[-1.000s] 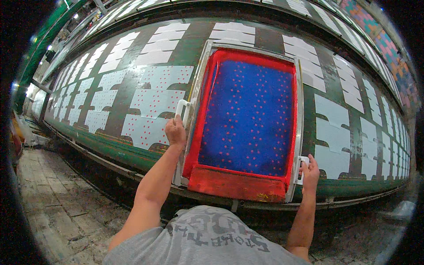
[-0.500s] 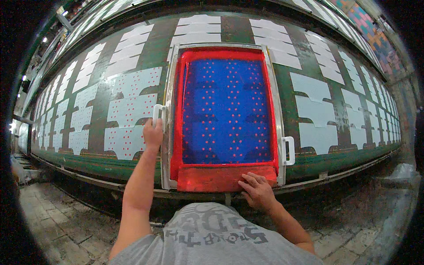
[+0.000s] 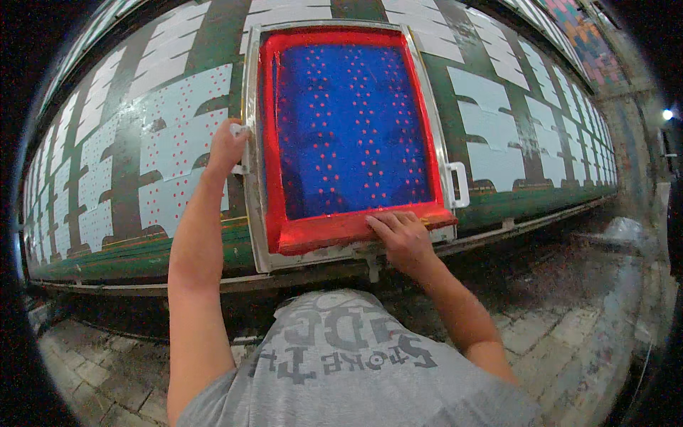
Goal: The person repeatedly places white paper sheets onto a green work surface, then uses a red-framed screen with a blue mesh to apply red dots onto the paper. The person aligns the screen, presses down with a squeegee, and lifts the screen to reveal the printed pattern. This cycle repeats across multiple sheets.
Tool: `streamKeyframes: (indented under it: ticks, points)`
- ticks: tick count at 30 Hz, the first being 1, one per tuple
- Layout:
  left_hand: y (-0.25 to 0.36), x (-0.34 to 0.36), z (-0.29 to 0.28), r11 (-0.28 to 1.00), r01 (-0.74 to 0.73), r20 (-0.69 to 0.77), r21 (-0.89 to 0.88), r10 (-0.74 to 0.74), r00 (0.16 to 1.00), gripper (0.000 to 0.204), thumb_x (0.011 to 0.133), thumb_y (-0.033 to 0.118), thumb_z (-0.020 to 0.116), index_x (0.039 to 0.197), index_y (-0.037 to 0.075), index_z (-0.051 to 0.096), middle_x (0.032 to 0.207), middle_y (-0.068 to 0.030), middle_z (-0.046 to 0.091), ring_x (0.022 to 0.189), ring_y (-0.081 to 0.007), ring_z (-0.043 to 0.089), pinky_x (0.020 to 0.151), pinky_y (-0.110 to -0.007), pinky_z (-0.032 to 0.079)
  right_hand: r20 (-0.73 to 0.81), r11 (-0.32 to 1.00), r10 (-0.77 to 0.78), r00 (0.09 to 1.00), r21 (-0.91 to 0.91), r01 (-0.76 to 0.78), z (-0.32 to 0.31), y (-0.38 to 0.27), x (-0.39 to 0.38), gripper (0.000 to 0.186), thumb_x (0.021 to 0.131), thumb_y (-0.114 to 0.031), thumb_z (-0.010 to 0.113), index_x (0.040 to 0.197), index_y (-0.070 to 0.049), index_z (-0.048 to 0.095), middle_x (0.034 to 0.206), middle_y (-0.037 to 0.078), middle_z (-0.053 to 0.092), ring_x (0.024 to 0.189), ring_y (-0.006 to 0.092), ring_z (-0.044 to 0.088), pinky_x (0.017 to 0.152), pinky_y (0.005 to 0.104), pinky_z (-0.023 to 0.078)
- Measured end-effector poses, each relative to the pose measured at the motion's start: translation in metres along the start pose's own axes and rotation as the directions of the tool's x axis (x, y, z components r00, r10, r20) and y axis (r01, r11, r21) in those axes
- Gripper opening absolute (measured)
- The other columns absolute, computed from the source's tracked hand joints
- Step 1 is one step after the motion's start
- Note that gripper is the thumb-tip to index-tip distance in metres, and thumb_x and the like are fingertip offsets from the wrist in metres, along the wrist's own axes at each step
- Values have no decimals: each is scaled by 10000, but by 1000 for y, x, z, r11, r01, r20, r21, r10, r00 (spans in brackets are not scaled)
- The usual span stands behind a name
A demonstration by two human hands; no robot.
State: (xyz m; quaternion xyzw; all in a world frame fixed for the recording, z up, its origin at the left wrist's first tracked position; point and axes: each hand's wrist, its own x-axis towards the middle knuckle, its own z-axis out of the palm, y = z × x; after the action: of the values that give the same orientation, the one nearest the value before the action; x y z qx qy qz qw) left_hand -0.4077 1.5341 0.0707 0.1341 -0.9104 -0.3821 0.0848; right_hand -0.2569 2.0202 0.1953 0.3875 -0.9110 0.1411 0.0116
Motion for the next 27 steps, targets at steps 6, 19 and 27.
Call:
streamKeyframes:
  ticks: [6,19,27]
  points:
    - [-2,2,3,999,33,-10,-1,-33,999,442,963,279,782,1300,10,682,1201,-236,765,1138,-421,730,991,-501,564,401,982,188,897,-75,-172,-19,-7,45,507,816,-36,718,1309,-146,757,1215,99,765,1152,338,719,1009,488,562]
    - [5,0,5,997,56,-39,43,-55,998,459,957,298,779,1334,56,684,1231,-258,768,1165,-443,731,1011,-515,561,134,994,103,986,-54,-97,4,-26,-10,547,789,2,718,1312,-152,771,1297,68,742,1174,329,719,1000,487,571]
    - [12,-7,0,1000,1,-54,1,0,999,361,975,216,776,1263,21,677,1107,-257,765,1050,-445,738,920,-507,561,-49,995,12,999,-100,-17,21,12,29,375,906,-128,664,1264,-126,778,1246,100,754,1138,308,734,961,486,578]
